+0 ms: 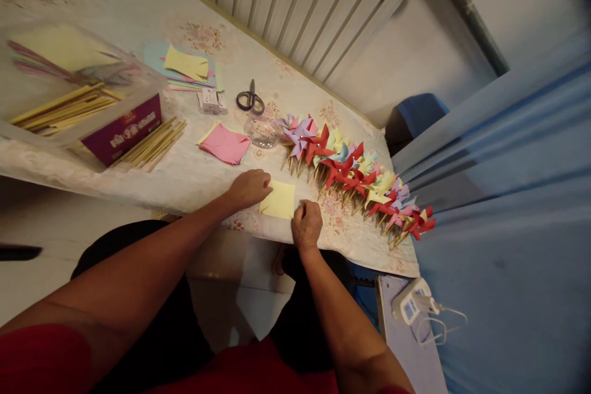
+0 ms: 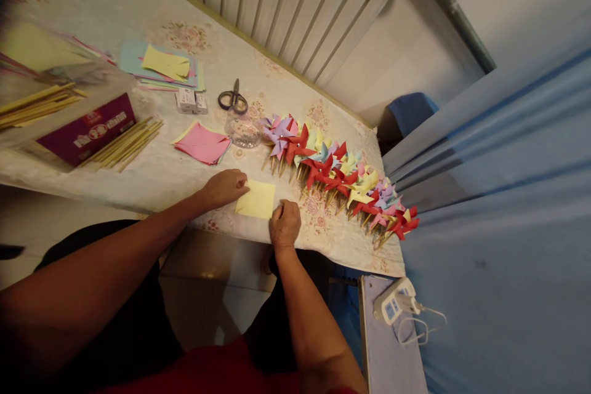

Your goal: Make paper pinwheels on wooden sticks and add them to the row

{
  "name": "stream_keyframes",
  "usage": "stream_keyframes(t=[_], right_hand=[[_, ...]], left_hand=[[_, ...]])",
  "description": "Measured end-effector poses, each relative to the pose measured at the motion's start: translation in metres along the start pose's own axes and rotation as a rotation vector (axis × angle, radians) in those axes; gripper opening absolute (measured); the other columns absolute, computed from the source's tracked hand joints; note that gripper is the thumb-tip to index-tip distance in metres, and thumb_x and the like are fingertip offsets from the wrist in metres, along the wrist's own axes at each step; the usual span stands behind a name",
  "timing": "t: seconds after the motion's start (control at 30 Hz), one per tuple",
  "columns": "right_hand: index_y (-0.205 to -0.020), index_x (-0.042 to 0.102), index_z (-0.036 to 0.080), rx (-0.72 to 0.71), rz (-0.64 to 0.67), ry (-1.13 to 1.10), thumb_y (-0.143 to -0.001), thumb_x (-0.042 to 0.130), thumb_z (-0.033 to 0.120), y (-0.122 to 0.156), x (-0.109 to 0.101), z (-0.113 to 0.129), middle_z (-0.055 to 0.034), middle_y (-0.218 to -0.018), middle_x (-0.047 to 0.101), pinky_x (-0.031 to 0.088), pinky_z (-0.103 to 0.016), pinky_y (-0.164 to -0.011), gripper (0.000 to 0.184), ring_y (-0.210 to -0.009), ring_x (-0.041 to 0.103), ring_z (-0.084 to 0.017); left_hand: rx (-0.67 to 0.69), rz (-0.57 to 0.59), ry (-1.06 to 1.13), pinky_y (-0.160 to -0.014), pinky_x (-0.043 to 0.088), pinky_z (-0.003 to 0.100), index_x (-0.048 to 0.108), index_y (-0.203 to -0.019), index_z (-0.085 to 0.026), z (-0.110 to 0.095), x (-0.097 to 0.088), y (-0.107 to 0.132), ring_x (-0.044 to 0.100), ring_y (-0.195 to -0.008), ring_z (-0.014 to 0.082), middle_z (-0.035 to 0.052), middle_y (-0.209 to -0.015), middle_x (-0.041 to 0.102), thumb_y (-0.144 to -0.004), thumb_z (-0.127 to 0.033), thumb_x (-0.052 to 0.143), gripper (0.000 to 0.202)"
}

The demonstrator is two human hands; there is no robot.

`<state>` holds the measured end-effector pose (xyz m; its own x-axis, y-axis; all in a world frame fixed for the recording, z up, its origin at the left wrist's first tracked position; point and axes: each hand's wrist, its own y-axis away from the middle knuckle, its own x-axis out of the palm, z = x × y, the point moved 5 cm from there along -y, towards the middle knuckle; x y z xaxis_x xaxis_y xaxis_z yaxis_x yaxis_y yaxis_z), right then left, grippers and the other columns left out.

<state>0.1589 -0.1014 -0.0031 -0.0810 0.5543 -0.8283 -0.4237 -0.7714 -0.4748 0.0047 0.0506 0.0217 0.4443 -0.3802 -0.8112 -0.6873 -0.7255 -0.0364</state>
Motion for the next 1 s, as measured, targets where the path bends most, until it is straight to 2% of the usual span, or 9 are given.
stream_keyframes(t=[0.17, 0.47, 0.73, 0.83, 1.0], right_hand=[[-0.101, 0.065, 0.015, -0.001, -0.003, 0.002, -0.090, 0.041, 0.014, 0.000, 0.000, 0.000, -0.0102, -0.092, 0.062, 0.047, -0.035, -0.087, 0.026, -0.092, 0.057, -0.023], [-0.100, 0.065, 0.015, -0.005, -0.012, 0.000, -0.091, 0.041, 0.014, 0.001, -0.001, 0.000, -0.0095, -0.091, 0.062, 0.047, -0.034, -0.086, 0.026, -0.091, 0.057, -0.022], [-0.098, 0.065, 0.015, -0.016, -0.046, -0.060, -0.090, 0.043, 0.013, 0.001, -0.002, 0.000, -0.0090, -0.089, 0.062, 0.047, -0.034, -0.084, 0.023, -0.089, 0.057, -0.022], [-0.098, 0.065, 0.015, -0.020, -0.052, -0.060, -0.090, 0.043, 0.013, 0.001, -0.001, 0.000, -0.0088, -0.089, 0.062, 0.047, -0.034, -0.083, 0.023, -0.089, 0.057, -0.021], [-0.098, 0.064, 0.016, -0.033, -0.068, -0.061, -0.088, 0.044, 0.012, 0.001, -0.001, -0.001, -0.0081, -0.089, 0.062, 0.047, -0.033, -0.083, 0.023, -0.088, 0.056, -0.021]], left_hand=[[-0.081, -0.039, 0.170, -0.065, 0.036, 0.031, 0.050, -0.064, -0.020, 0.006, -0.008, -0.002, 0.051, -0.069, 0.0176, 0.0014, -0.069, 0.055, -0.074, -0.025, 0.056, 0.013], [-0.161, -0.164, 0.656, -0.059, 0.029, 0.026, 0.043, -0.062, -0.020, 0.015, -0.015, 0.000, 0.039, -0.061, 0.0125, -0.0045, -0.060, 0.041, -0.071, -0.028, 0.057, 0.019], [-0.194, -0.194, 1.301, -0.056, 0.034, 0.022, 0.052, -0.068, -0.017, 0.016, -0.011, -0.003, 0.047, -0.056, 0.0097, -0.0049, -0.062, 0.052, -0.061, -0.026, 0.070, 0.021], [-0.262, -0.177, 1.430, -0.053, 0.035, 0.022, 0.055, -0.072, -0.017, 0.015, -0.011, -0.002, 0.050, -0.053, 0.0103, -0.0048, -0.061, 0.054, -0.060, -0.024, 0.072, 0.023], [-0.315, -0.172, 1.580, -0.058, 0.046, 0.025, 0.061, -0.080, -0.014, 0.010, -0.010, -0.004, 0.060, -0.058, 0.0137, 0.0000, -0.068, 0.065, -0.062, -0.020, 0.072, 0.022]])
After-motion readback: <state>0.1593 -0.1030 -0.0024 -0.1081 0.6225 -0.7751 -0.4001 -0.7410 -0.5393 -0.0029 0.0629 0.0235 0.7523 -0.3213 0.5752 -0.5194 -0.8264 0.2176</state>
